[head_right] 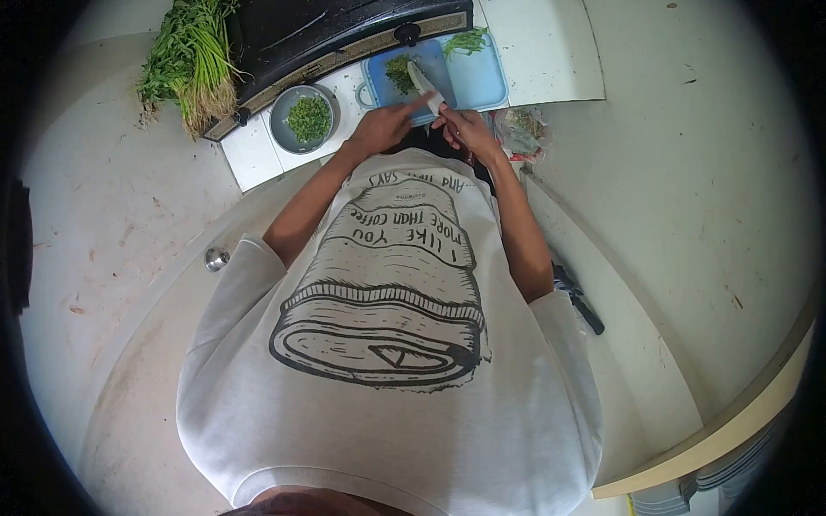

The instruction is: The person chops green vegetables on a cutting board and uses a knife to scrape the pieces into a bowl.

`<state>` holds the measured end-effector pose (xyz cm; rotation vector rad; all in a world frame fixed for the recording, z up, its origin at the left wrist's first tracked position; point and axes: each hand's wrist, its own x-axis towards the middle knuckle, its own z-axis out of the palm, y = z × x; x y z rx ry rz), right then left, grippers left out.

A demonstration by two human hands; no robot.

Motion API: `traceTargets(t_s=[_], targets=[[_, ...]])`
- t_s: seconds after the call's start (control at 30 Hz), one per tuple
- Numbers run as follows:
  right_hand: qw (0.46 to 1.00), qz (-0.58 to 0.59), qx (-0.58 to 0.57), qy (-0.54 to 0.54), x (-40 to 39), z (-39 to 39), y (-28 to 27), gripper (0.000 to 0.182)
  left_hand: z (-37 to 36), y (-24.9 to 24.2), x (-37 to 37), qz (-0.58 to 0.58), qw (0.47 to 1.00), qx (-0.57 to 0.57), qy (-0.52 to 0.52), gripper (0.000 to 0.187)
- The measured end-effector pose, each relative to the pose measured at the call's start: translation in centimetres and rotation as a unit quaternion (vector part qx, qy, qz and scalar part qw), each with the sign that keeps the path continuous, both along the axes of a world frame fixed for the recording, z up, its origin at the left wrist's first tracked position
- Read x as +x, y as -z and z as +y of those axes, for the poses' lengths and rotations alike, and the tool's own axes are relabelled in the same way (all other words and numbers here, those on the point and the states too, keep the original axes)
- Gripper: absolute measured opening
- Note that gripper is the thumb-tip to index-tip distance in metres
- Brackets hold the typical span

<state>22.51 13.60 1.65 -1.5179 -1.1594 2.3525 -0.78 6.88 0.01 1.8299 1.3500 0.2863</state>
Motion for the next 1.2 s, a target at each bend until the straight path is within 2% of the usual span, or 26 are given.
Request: traceTargets(t_s=[0.07,0.1,0.17,0.27,0.3,0.37,0.4,0.47,0.5,0.57,0.6,0.67,0.77,0.8,0.87,0.9,0.97,1.0,1.13,1.2], targets=[[1.0,-0.005,-0.005,-0.011,0.1,-0.1,-0.4,0.054,-0.2,1.3,-0.6,0.035,0.995,0.022,-0.092,0.088],[1.0,-0.003,-0.005,-0.011,0.3,-0.2,-0.5,0.054,-0.1,1.7,-0.9,0.035,0.995,0.022,-0.093,0.088],[1.0,-0.003,-0.007,-0.012,0.8,-0.4,-0.6,0.055,0.0,2.6,-1.2,0.079,0.98,-0.016,-0.183,0.083],[0.999,-0.033,-0.009,-0.021,1.1,-0.7,-0.4,0.054,0.3,2.2,-1.0,0.05,0.974,-0.001,-0.219,0.088],[0.999,-0.036,-0.01,-0.023,1.2,-0.8,-0.2,0.053,0.5,1.9,-0.9,0.051,0.974,0.0,-0.219,0.088],[0.999,-0.038,-0.011,-0.025,1.1,-1.0,0.4,0.052,0.4,1.0,-0.5,-0.087,0.99,0.062,-0.088,0.088],[0.999,-0.032,-0.012,-0.008,0.8,-1.1,0.6,0.052,0.2,1.1,-0.2,-0.087,0.99,0.062,-0.088,0.088],[1.0,-0.026,-0.013,0.01,0.7,-1.2,0.7,0.052,-0.1,1.1,0.4,-0.06,0.998,0.035,0.005,0.088],[1.0,-0.022,-0.02,0.008,0.6,-1.0,0.3,0.053,-0.2,1.2,0.4,-0.06,0.998,0.035,0.005,0.088],[0.999,-0.019,-0.027,0.008,0.6,-0.9,-0.5,0.055,-0.5,1.3,0.1,0.057,0.997,-0.003,-0.051,0.087],[0.999,-0.02,-0.025,0.003,0.6,-0.9,-0.7,0.055,-0.5,1.9,-0.3,0.056,0.997,-0.002,-0.049,0.087],[1.0,-0.02,-0.024,-0.003,0.7,-0.9,-1.1,0.055,-0.3,3.0,-1.1,0.071,0.985,0.019,-0.154,0.087],[0.999,-0.019,-0.028,-0.006,1.0,-0.9,-1.1,0.053,0.0,3.5,-1.7,0.095,0.975,0.043,-0.199,0.088],[1.0,-0.018,-0.024,-0.008,1.0,-0.9,-1.0,0.053,0.2,2.8,-1.7,0.095,0.975,0.043,-0.198,0.088],[1.0,-0.016,-0.02,-0.009,1.1,-0.9,-0.7,0.053,0.4,1.5,-1.4,-0.005,0.986,0.05,-0.157,0.088],[0.999,-0.026,-0.017,-0.012,0.9,-0.9,-0.7,0.054,0.5,0.8,-1.1,-0.005,0.986,0.051,-0.157,0.088],[0.999,-0.036,-0.013,-0.016,0.5,-1.0,-0.6,0.055,0.4,-0.5,-0.2,-0.055,0.998,0.025,-0.026,0.087],[0.999,-0.029,-0.011,-0.017,0.4,-1.0,-0.6,0.054,0.1,-0.6,0.2,-0.092,0.995,0.035,-0.012,0.086],[1.0,-0.026,-0.004,-0.004,0.2,-1.0,-0.4,0.053,-0.6,-0.1,0.9,-0.072,0.996,0.04,0.018,0.087],[1.0,-0.028,-0.01,-0.007,0.3,-0.8,-0.6,0.052,-0.5,1.1,0.5,0.055,0.996,0.048,-0.045,0.086]])
